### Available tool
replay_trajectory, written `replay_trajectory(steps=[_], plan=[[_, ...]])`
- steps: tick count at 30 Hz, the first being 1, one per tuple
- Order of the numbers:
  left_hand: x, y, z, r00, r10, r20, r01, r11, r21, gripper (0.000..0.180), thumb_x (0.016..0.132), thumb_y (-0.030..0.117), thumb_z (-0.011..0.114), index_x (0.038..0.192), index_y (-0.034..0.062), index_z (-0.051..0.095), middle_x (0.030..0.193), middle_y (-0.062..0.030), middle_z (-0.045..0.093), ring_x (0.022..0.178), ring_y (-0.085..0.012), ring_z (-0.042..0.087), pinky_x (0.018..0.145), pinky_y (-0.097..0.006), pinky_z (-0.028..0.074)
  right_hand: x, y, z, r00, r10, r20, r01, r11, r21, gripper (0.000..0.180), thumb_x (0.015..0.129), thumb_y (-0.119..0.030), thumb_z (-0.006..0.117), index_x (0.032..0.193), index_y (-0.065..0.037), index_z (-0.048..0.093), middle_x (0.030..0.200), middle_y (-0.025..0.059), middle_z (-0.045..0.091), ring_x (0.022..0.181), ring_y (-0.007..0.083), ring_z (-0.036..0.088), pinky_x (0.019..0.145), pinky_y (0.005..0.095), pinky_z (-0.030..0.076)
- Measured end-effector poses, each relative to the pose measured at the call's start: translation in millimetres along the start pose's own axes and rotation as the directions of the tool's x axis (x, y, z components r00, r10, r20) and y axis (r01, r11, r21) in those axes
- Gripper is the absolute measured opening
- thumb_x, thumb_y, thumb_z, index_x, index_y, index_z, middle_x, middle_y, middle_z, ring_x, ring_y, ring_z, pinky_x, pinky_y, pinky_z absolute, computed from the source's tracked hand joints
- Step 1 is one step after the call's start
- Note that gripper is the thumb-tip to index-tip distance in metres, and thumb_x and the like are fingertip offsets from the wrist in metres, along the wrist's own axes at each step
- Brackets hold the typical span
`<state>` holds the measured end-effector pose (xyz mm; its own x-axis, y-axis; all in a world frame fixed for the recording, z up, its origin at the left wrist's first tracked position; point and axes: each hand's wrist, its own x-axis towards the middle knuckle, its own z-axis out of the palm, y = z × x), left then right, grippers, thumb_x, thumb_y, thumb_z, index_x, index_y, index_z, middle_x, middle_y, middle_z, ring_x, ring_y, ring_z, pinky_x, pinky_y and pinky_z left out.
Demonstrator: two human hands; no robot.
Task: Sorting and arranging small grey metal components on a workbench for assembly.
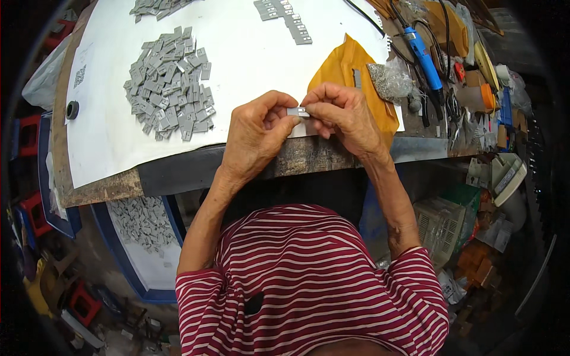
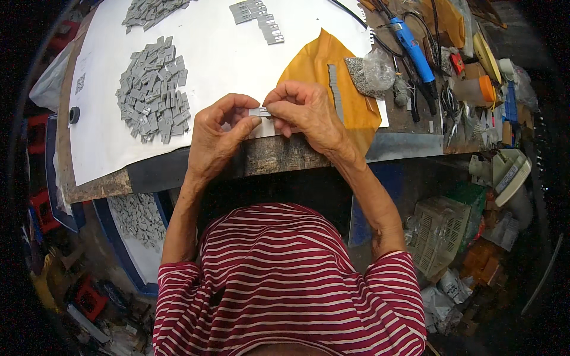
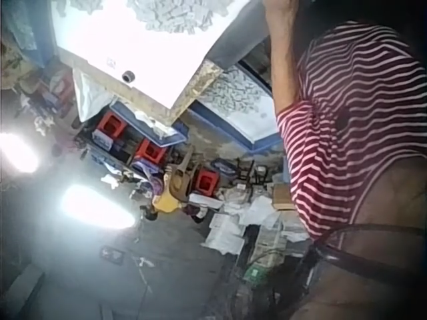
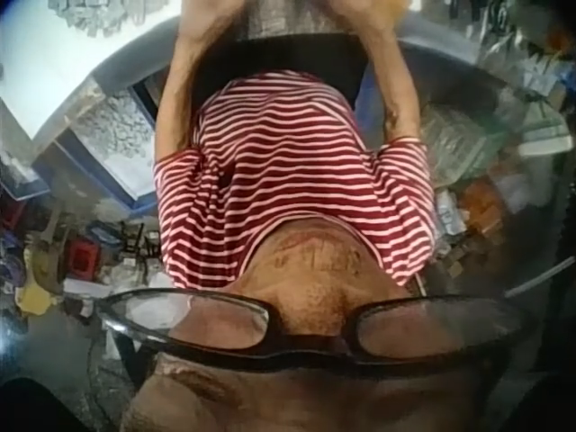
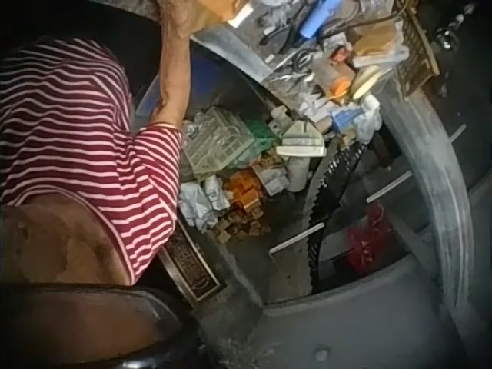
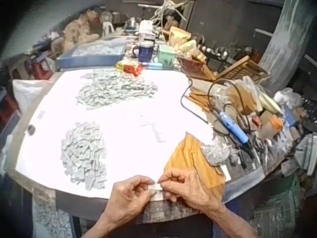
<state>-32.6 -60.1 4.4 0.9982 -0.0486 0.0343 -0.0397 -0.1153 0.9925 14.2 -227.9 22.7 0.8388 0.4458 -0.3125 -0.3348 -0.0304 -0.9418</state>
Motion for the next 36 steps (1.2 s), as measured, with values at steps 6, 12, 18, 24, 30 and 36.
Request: replay_trajectory(steps=[6, 12, 18, 24, 30, 36], plan=[[2, 0, -1, 0.998, 0.055, -0.037, -0.048, 0.984, 0.172, 0.016, 0.072, 0.003, 0.063, 0.087, -0.0034, 0.06, 0.065, -0.0046, 0.054, 0.053, -0.009, 0.047, 0.05, -0.023, 0.041, -2, 5, 1, 1.0, 0.002, 0.027, -0.002, 1.0, 0.017, 0.018, 0.081, -0.004, 0.057, 0.097, 0.004, 0.057, 0.071, 0.0046, 0.059, 0.059, 0.007, 0.055, 0.053, 0.0181, 0.047], [4, -3, -1, 0.996, 0.065, -0.057, -0.054, 0.982, 0.181, 0.016, 0.072, 0.003, 0.062, 0.086, -0.0035, 0.06, 0.067, -0.0059, 0.054, 0.054, -0.0097, 0.048, 0.05, -0.023, 0.042, -2, 8, 5, 0.993, -0.115, 0.013, 0.115, 0.976, -0.185, 0.02, 0.081, -0.005, 0.059, 0.098, 0.004, 0.057, 0.072, 0.0023, 0.058, 0.062, 0.006, 0.055, 0.057, 0.0181, 0.047], [6, -1, -4, 0.983, 0.184, -0.008, -0.168, 0.913, 0.371, 0.018, 0.072, 0.002, 0.064, 0.09, 0.0011, 0.06, 0.071, -0.0056, 0.056, 0.06, -0.0134, 0.051, 0.055, -0.025, 0.042, -1, 16, 4, 0.98, -0.2, 0.015, 0.192, 0.913, -0.36, 0.018, 0.083, -0.001, 0.056, 0.1, 0.004, 0.056, 0.071, 0.0014, 0.056, 0.06, 0.0043, 0.052, 0.054, 0.0167, 0.043], [7, -1, -9, 0.943, 0.325, 0.07, -0.308, 0.777, 0.55, 0.015, 0.072, 0.003, 0.063, 0.087, 0.0041, 0.06, 0.075, -0.0089, 0.059, 0.063, -0.0236, 0.055, 0.056, -0.033, 0.042, -3, 16, 9, 0.986, -0.163, 0.012, 0.159, 0.933, -0.324, 0.018, 0.086, -0.002, 0.053, 0.102, 0.005, 0.054, 0.074, 0.003, 0.057, 0.062, 0.0056, 0.054, 0.055, 0.0175, 0.045], [26, -8, -15, 0.962, 0.264, -0.065, -0.219, 0.894, 0.39, 0.015, 0.07, 0.005, 0.064, 0.084, 0.0017, 0.059, 0.072, -0.0121, 0.057, 0.062, -0.0279, 0.057, 0.058, -0.036, 0.043, -6, 19, 12, 0.978, -0.193, -0.082, 0.18, 0.974, -0.14, 0.027, 0.086, -0.002, 0.052, 0.112, 0.007, 0.047, 0.086, 0.0076, 0.057, 0.07, 0.0095, 0.058, 0.058, 0.0191, 0.048], [91, -33, -26, 0.907, 0.393, -0.15, -0.233, 0.767, 0.598, 0.019, 0.071, 0.01, 0.062, 0.087, -0.0002, 0.061, 0.074, -0.0122, 0.059, 0.064, -0.0197, 0.055, 0.059, -0.03, 0.045, -20, 12, 12, 0.981, -0.18, -0.074, 0.169, 0.977, -0.129, 0.027, 0.087, -0.003, 0.053, 0.111, 0.007, 0.049, 0.088, 0.0091, 0.058, 0.07, 0.0095, 0.057, 0.058, 0.0199, 0.049]])
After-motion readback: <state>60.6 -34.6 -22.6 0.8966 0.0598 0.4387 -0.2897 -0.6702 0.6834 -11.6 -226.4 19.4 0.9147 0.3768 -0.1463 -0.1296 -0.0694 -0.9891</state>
